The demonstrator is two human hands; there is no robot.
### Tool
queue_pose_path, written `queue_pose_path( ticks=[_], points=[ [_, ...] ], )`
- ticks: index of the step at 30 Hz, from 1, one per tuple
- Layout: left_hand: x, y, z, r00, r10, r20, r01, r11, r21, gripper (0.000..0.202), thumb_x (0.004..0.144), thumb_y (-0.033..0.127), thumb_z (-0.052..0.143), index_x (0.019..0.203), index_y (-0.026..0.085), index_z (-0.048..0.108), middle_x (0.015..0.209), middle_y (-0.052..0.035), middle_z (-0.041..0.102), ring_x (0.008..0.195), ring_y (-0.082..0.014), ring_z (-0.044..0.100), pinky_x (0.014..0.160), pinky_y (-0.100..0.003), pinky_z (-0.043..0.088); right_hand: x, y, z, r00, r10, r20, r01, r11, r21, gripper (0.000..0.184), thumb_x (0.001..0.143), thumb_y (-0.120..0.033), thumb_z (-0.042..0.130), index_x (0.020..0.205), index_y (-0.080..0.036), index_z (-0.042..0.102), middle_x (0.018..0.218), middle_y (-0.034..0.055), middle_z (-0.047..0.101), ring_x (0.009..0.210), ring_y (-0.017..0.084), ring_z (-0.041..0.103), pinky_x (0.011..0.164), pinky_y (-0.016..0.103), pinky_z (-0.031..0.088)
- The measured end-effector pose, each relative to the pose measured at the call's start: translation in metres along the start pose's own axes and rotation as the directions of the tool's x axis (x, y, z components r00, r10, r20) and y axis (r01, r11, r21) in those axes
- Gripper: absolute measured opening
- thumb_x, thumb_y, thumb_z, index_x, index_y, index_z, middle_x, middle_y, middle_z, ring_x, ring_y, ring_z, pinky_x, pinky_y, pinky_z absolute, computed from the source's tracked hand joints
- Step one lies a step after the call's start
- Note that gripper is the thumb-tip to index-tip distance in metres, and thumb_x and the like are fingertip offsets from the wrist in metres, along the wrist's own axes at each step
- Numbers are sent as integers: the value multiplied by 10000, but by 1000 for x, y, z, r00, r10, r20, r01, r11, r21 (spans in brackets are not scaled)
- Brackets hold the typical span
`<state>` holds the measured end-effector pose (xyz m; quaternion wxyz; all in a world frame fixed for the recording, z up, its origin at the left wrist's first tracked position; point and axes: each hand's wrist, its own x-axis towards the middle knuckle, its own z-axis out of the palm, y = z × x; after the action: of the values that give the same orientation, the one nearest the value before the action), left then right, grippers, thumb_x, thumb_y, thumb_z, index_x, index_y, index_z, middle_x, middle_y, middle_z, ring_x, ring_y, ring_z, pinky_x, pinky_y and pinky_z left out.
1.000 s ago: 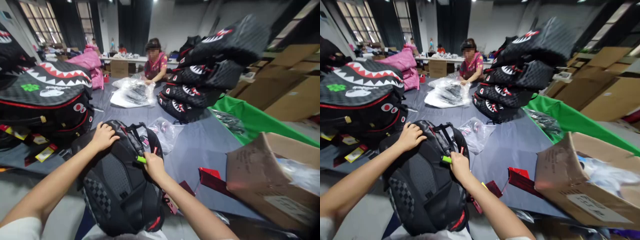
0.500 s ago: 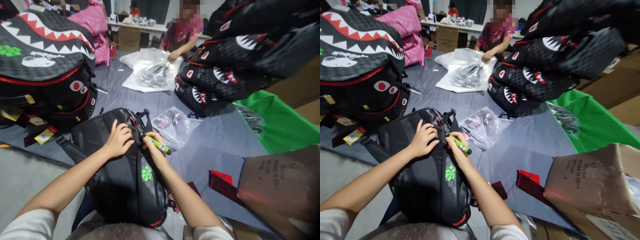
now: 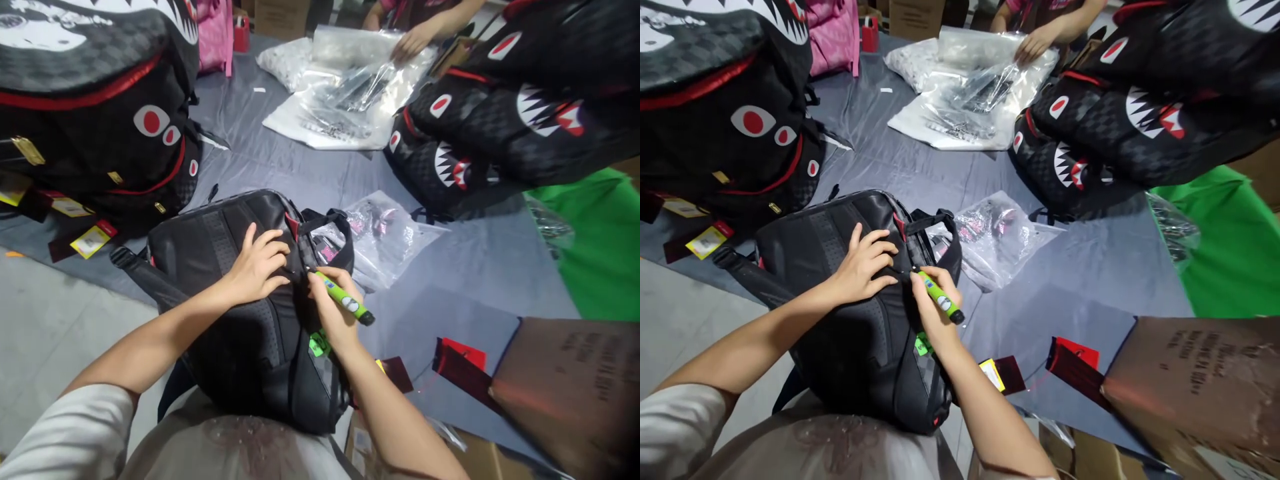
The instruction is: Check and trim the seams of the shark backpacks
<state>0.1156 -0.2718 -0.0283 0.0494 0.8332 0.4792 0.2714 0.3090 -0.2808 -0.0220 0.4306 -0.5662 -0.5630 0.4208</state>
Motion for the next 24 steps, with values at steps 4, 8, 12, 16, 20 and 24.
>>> queue_pose_path(
  ticks=[4, 8, 12, 16, 20, 24],
  points=[
    [3, 2, 3, 1000, -17, 16, 17, 1000, 14, 207, 852, 352, 706, 957, 177, 675, 1232, -106, 667, 1402, -363, 396, 1198, -695, 40, 8, 4, -7, 1000, -1, -26, -2, 997, -80, 307, 831, -505, 661, 812, -201, 626, 719, -10, 640, 669, 156, 573, 648, 287, 476],
    [0, -1, 9, 1000, 9, -19, -10, 1000, -2, 196, 859, 362, 704, 928, 180, 680, 1236, -91, 670, 1403, -349, 394, 1206, -675, 22, 14, -5, 1, 1000, 0, -22, -1, 999, -49, 282, 800, -475, 691, 778, -208, 604, 692, -28, 610, 643, 143, 548, 639, 274, 462],
    [-4, -6, 16, 997, 46, -61, -47, 999, -12, 171, 880, 362, 679, 889, 191, 675, 1211, -63, 685, 1387, -318, 420, 1221, -634, -17, 17, -5, 5, 997, 44, 57, -45, 999, 18, 346, 823, -526, 668, 721, -207, 580, 598, -37, 569, 556, 135, 527, 567, 270, 439],
    [-5, -7, 19, 996, 50, -69, -51, 999, -10, 178, 872, 376, 686, 870, 199, 672, 1194, -56, 692, 1374, -315, 439, 1226, -616, -16, 17, 3, 7, 999, -9, 43, 11, 999, -33, 338, 883, -506, 603, 730, -205, 596, 613, -22, 597, 576, 142, 555, 590, 278, 443],
    [-6, -4, 21, 995, 25, -92, -28, 999, -23, 149, 861, 346, 695, 866, 200, 666, 1186, -52, 698, 1360, -300, 458, 1233, -586, -18, 17, 12, 9, 995, -62, 76, 72, 988, -137, 300, 898, -475, 598, 773, -204, 634, 658, -13, 633, 606, 149, 582, 612, 280, 439],
    [-7, -3, 23, 994, 2, -107, -6, 999, -43, 134, 869, 331, 690, 882, 204, 650, 1196, -45, 698, 1360, -289, 461, 1231, -562, -17, 19, 21, 10, 994, -73, 84, 85, 984, -156, 311, 909, -488, 580, 814, -201, 657, 654, -12, 640, 598, 152, 590, 611, 281, 434]
  ],
)
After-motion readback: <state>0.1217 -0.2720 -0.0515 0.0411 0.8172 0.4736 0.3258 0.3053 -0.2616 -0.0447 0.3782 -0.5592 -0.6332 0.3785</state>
